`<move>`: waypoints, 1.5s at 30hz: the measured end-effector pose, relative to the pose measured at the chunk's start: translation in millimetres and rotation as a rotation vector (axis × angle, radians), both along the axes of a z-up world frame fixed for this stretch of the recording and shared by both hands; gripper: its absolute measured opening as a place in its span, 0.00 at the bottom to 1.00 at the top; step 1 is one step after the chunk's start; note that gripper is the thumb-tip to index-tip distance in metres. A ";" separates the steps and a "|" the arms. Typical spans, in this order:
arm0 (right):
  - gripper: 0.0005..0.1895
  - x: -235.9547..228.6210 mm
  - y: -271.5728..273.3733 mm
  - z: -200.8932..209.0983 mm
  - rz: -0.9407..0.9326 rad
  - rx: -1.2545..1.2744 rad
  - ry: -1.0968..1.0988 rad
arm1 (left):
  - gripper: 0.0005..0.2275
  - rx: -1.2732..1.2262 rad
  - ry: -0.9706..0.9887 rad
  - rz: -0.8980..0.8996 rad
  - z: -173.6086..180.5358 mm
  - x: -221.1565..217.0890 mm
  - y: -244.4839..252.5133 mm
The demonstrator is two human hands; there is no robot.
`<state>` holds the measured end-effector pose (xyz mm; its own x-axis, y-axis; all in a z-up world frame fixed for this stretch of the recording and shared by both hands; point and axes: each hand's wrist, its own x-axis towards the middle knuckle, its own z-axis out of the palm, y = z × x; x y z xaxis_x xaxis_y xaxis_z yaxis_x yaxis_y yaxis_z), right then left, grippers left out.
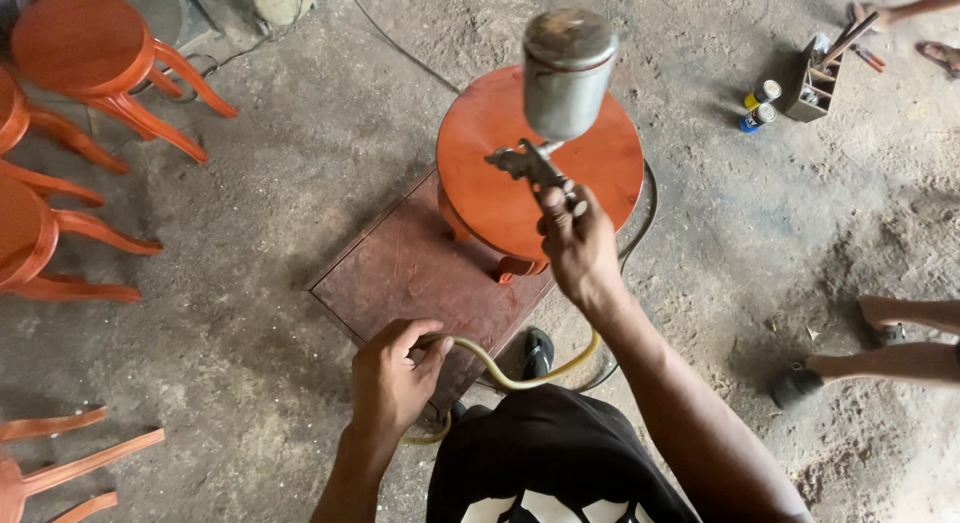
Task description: The person spray-paints a wooden stool with a spray gun, rotating the stool to coat the top and legs.
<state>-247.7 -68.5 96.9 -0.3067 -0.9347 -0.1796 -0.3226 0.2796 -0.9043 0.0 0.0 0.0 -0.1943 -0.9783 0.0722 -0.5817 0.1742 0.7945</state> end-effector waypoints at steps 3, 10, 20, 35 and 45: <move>0.27 -22.4 -2.2 -4.8 -0.083 -0.032 -0.087 | 0.08 0.002 0.083 -0.022 15.0 -6.1 -1.0; 0.24 -79.5 23.1 -3.8 -0.282 -0.096 -0.007 | 0.09 -0.034 0.119 -0.102 32.8 -21.5 -4.7; 0.22 -92.5 37.6 -3.0 -0.447 -0.048 0.187 | 0.10 -0.022 0.149 -0.157 40.9 -28.3 -1.2; 0.28 -17.4 -9.5 -7.3 0.038 -0.114 -0.085 | 0.10 0.119 0.092 -0.025 32.3 -17.1 0.3; 0.27 -87.5 -6.8 -7.5 -0.258 -0.146 -0.024 | 0.10 -0.001 0.172 -0.079 37.3 -22.5 2.5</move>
